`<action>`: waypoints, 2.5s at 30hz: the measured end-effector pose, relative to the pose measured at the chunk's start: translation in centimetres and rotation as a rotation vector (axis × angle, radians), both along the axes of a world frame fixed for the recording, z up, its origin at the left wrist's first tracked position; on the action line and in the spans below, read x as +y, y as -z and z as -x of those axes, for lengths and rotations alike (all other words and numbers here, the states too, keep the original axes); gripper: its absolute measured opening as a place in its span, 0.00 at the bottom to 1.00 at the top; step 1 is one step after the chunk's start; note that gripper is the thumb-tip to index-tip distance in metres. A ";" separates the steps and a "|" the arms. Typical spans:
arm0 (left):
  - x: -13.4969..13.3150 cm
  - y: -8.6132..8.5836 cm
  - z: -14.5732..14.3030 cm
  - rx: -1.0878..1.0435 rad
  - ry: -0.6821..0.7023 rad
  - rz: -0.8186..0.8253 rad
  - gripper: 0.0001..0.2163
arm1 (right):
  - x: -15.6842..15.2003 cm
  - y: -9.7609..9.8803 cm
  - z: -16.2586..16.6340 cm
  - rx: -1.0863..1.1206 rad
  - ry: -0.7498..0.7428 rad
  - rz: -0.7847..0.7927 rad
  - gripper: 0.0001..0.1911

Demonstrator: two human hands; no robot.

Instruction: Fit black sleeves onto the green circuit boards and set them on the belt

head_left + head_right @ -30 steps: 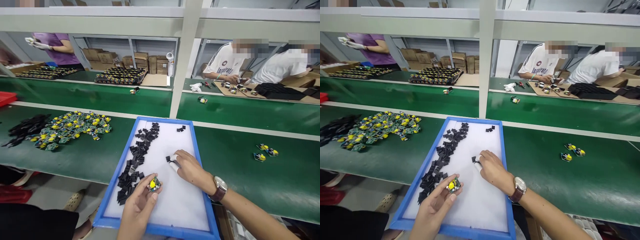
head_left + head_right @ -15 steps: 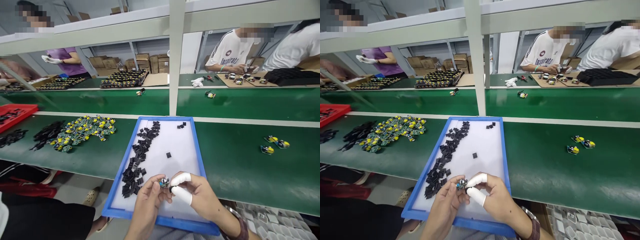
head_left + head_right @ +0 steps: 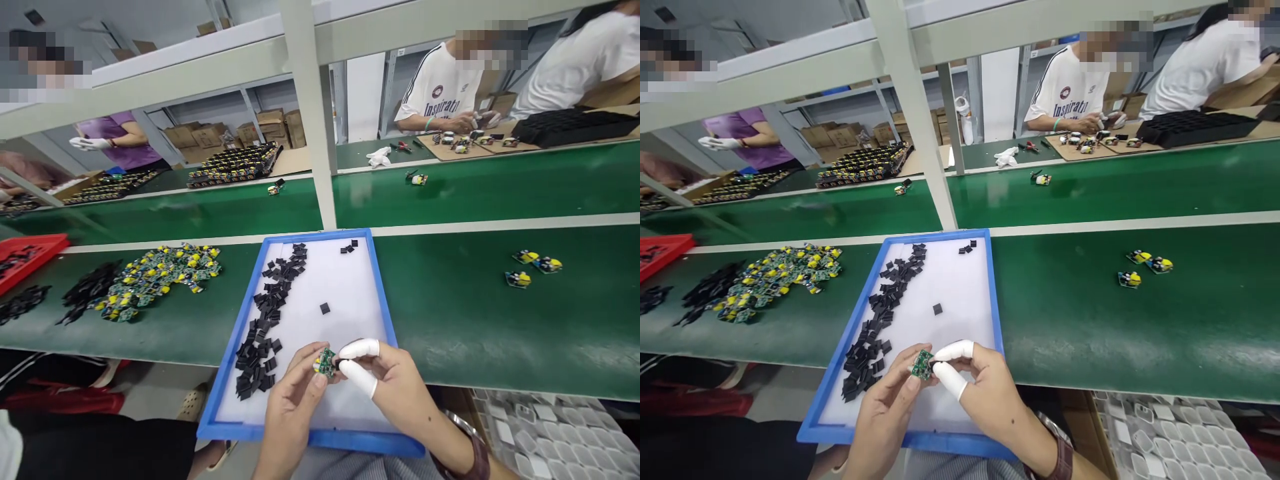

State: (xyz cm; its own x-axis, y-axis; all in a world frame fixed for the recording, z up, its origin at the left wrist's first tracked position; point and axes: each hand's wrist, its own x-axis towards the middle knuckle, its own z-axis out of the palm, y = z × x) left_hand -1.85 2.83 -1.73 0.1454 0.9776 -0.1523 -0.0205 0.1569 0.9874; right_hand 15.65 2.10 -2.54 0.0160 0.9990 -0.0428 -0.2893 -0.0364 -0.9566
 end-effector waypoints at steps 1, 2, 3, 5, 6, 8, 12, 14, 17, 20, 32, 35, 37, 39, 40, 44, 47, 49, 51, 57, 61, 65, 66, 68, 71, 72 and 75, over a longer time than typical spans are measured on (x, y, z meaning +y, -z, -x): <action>0.0 0.1 -0.1 -0.022 -0.028 0.022 0.17 | -0.1 0.0 0.0 0.019 -0.021 -0.002 0.05; 0.0 0.2 -0.2 -0.041 -0.050 0.046 0.20 | -0.2 0.0 0.1 0.040 -0.043 -0.006 0.05; 0.0 0.3 -0.2 -0.055 -0.067 0.065 0.21 | -0.2 0.0 0.1 0.059 -0.062 -0.009 0.05; 0.1 0.4 -0.3 -0.066 -0.081 0.082 0.22 | -0.3 -0.2 0.2 0.073 -0.079 -0.020 0.05; 0.2 0.4 -0.3 -0.068 -0.079 0.088 0.22 | -0.3 -0.4 0.2 0.064 -0.075 -0.030 0.04; 0.2 0.4 -0.2 -0.077 -0.067 0.103 0.21 | -0.3 -0.6 0.1 0.025 -0.045 -0.059 0.02; 0.1 -0.1 0.0 -0.101 0.014 0.060 0.17 | -0.1 -0.7 -0.3 0.011 -0.050 -0.076 0.02; -0.1 -0.3 0.0 -0.109 0.084 0.018 0.17 | -0.1 -0.6 -0.3 0.051 -0.083 -0.038 0.04; -0.4 -0.5 -0.1 -0.178 0.063 0.043 0.19 | -0.2 -0.3 -0.2 0.070 -0.067 0.023 0.10; -0.6 -0.3 -0.3 -0.299 0.010 0.123 0.15 | -0.5 -0.1 -0.1 0.038 -0.005 0.064 0.16; -0.9 0.5 0.6 -0.281 0.035 -0.003 0.07 | -1.7 -1.3 0.2 -0.120 0.019 -0.031 0.03; -1.0 0.8 0.7 -0.289 0.026 -0.053 0.03 | -1.6 -1.2 0.6 -0.114 0.012 0.008 0.03; -1.0 1.1 0.6 -0.292 0.012 -0.057 0.08 | -1.6 -1.0 0.9 -0.095 0.002 0.022 0.02; -1.0 1.3 0.6 -0.281 -0.004 -0.038 0.15 | -1.6 -0.8 1.1 -0.076 -0.010 0.029 0.01; -1.0 1.4 0.6 -0.273 -0.010 -0.026 0.17 | -1.6 -0.7 1.1 -0.074 -0.016 0.029 0.01; -1.1 1.6 0.8 -0.275 -0.026 -0.017 0.15 | -1.6 -0.4 1.2 -0.149 0.005 -0.019 0.03; -1.0 1.7 1.0 -0.269 -0.032 -0.029 0.14 | -1.6 -0.6 0.9 -0.251 0.023 -0.119 0.05; -1.0 1.7 1.0 -0.264 -0.020 -0.022 0.14 | -1.7 -0.9 0.7 -0.309 0.008 -0.172 0.06; -0.9 1.7 0.9 -0.255 0.005 -0.032 0.15 | -1.7 -1.3 0.5 -0.334 -0.015 -0.187 0.07; -0.7 1.5 0.8 -0.230 0.060 -0.108 0.14 | -1.8 -1.3 0.3 -0.355 -0.029 -0.187 0.08; -0.5 1.6 0.7 -0.219 0.063 -0.140 0.13 | -2.1 -0.7 0.5 -0.396 -0.008 -0.224 0.09; -0.8 1.8 0.5 -0.186 0.049 -0.187 0.15 | -1.8 -0.7 0.3 -0.294 -0.053 -0.134 0.07; -0.9 1.9 0.5 -0.172 0.043 -0.203 0.16 | -1.7 -0.7 0.2 -0.236 -0.083 -0.082 0.05; -1.1 2.0 0.4 -0.142 0.031 -0.240 0.17 | -1.5 -1.0 0.0 -0.139 -0.137 0.006 0.02; -1.3 2.0 0.5 -0.072 0.020 -0.327 0.17 | -1.6 -1.3 -0.1 -0.204 -0.139 -0.008 0.04; -1.3 2.0 0.5 -0.047 0.019 -0.365 0.18 | -1.7 -1.4 -0.1 -0.264 -0.119 -0.038 0.05; -1.2 1.7 0.4 0.012 0.018 -0.461 0.18 | -1.8 -1.4 -0.1 -0.371 -0.062 -0.096 0.07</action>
State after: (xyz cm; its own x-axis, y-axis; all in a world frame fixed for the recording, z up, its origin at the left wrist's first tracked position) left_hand -2.25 1.58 -3.41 0.1639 0.9411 0.2959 -0.0098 -0.2984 0.9544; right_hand 15.71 0.32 -1.10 -0.0479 0.9977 0.0483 0.0775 0.0520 -0.9956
